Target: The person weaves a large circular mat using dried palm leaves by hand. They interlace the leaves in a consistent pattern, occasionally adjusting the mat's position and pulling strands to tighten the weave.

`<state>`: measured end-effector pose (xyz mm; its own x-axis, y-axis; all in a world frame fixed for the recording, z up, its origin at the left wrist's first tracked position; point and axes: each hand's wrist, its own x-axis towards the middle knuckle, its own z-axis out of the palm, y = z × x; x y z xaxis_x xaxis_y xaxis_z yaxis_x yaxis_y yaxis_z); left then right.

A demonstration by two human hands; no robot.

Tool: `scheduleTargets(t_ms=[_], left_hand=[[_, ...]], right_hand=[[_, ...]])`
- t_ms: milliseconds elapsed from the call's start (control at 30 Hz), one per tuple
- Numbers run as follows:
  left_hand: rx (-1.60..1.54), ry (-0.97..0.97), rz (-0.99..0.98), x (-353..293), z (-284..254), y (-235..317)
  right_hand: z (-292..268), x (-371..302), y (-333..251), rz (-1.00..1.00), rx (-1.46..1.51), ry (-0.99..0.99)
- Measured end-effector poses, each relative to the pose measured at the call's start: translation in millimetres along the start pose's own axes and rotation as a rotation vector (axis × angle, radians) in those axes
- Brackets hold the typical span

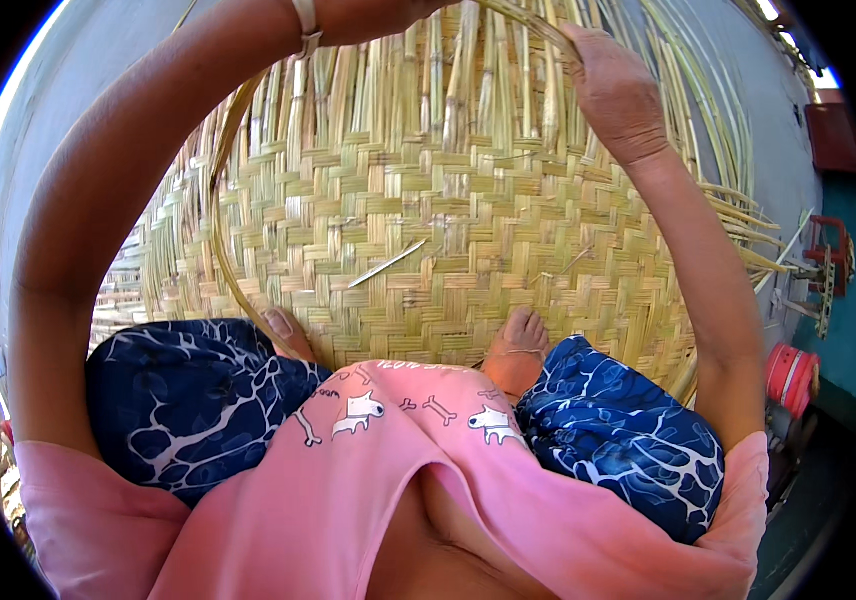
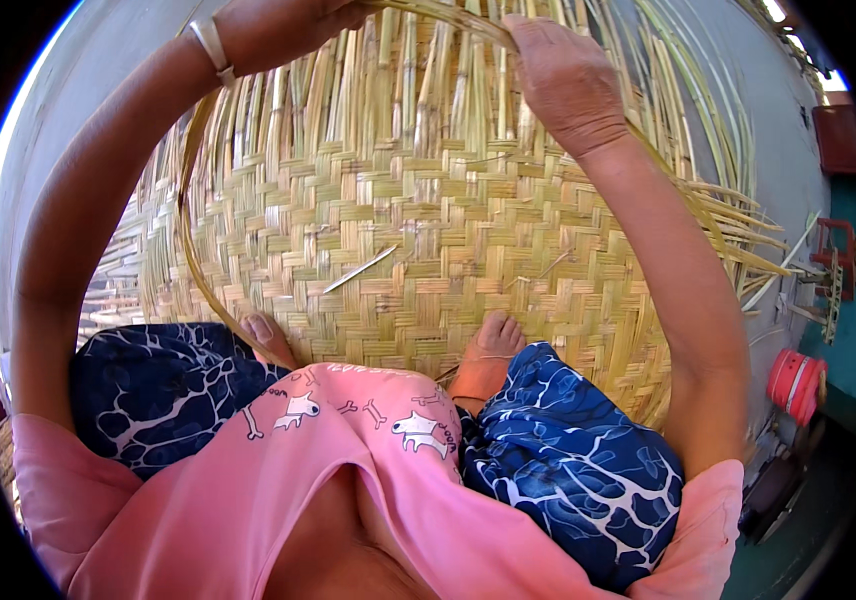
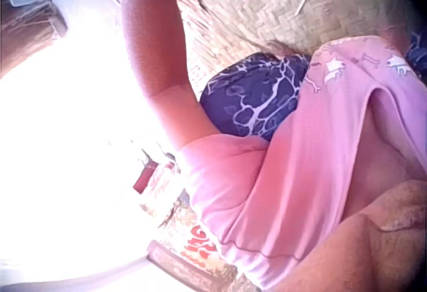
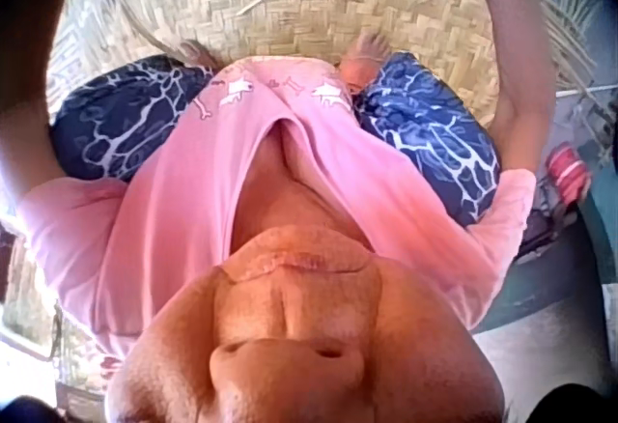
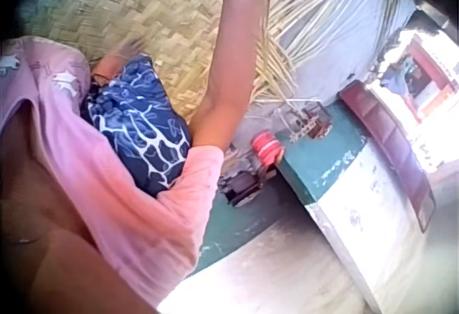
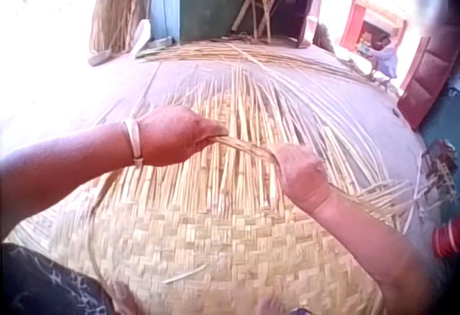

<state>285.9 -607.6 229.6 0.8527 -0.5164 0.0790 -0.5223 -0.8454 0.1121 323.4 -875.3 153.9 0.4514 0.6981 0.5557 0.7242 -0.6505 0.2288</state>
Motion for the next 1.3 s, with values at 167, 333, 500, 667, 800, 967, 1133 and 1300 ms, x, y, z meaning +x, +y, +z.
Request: scheduleTargets(t_ms=[167,333,500,667,800,967,1133,1300], left_hand=[[-0.01,0.03,-0.046,-16.0,26.4,-36.1],[0.148,-0.008,-0.225,-54.1,69.1,-101.3],[0.34,0.462,-0.164,-84.7,63.4,-108.5],[-0.352,-0.01,-0.607,-95.2,146.1,-133.4],[-0.289,-0.183,-0.674,-92.5,182.0,-146.0],[-0.356,-0.235,-0.829,-72.0,189.4,-147.3],[-1.072,-0.189,-0.957,-75.7,179.4,-149.2],[-1.233,-0.207,-0.968,-83.1,194.4,-144.6]], right_hand=[[2.4,-29.6,3.1,0.267,0.139,-0.287],[33.1,-78.4,44.1,0.576,0.257,-0.441],[12.7,-90.6,48.4,1.375,0.871,-0.537],[8.8,-112.6,35.2,1.601,1.411,-0.432],[11.4,-94.7,-7.5,1.555,1.595,-0.586],[14.3,-65.3,-32.2,1.492,1.737,-0.716],[32.5,-49.4,-35.4,1.539,1.668,-0.727],[66.8,-26.4,-40.7,1.476,1.649,-0.786]])
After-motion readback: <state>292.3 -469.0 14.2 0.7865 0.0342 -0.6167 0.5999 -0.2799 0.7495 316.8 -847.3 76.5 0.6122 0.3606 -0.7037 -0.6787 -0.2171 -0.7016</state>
